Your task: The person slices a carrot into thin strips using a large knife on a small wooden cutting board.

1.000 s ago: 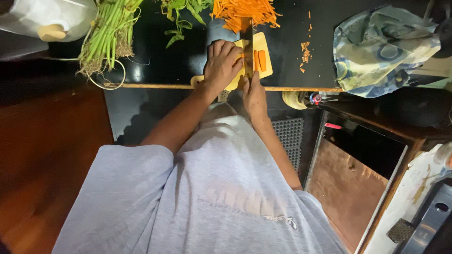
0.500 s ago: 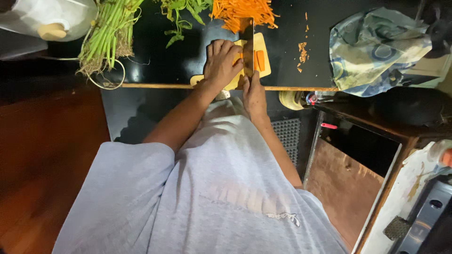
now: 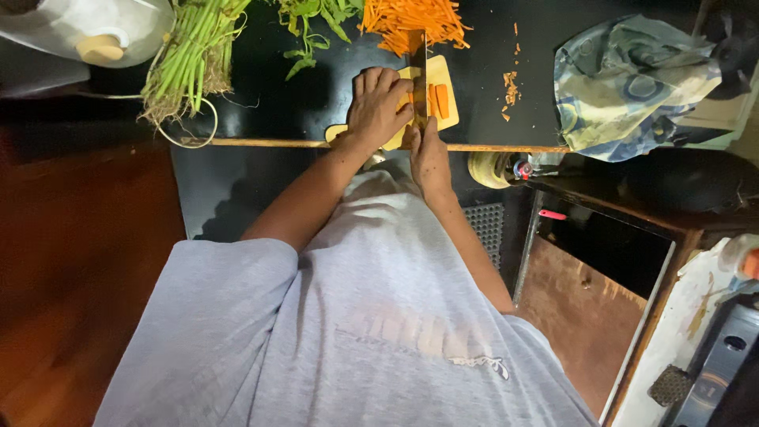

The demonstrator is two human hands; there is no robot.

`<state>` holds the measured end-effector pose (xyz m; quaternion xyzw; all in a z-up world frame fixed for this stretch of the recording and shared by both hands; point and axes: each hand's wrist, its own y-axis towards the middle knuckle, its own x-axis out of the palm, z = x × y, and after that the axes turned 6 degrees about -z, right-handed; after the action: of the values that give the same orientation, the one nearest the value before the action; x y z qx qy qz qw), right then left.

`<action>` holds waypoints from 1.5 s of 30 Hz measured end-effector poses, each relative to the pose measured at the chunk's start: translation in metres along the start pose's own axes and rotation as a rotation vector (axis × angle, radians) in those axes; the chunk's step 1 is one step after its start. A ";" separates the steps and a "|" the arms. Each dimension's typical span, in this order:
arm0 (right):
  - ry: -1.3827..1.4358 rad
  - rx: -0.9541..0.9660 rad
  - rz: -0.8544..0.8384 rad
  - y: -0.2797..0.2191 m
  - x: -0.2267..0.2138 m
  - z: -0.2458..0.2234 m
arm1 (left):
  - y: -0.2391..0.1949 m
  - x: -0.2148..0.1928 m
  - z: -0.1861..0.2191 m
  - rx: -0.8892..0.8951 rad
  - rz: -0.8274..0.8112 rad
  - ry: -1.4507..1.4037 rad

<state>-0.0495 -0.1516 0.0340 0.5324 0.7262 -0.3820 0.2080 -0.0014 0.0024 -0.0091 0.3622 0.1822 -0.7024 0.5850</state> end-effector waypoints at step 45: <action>-0.121 0.105 -0.093 -0.063 -0.023 0.019 | 0.000 0.001 0.004 0.021 0.084 -0.021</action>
<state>-0.1023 -0.1894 0.0596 0.4843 0.7152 -0.4602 0.2053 -0.0026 -0.0009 -0.0070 0.3681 0.1532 -0.6829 0.6122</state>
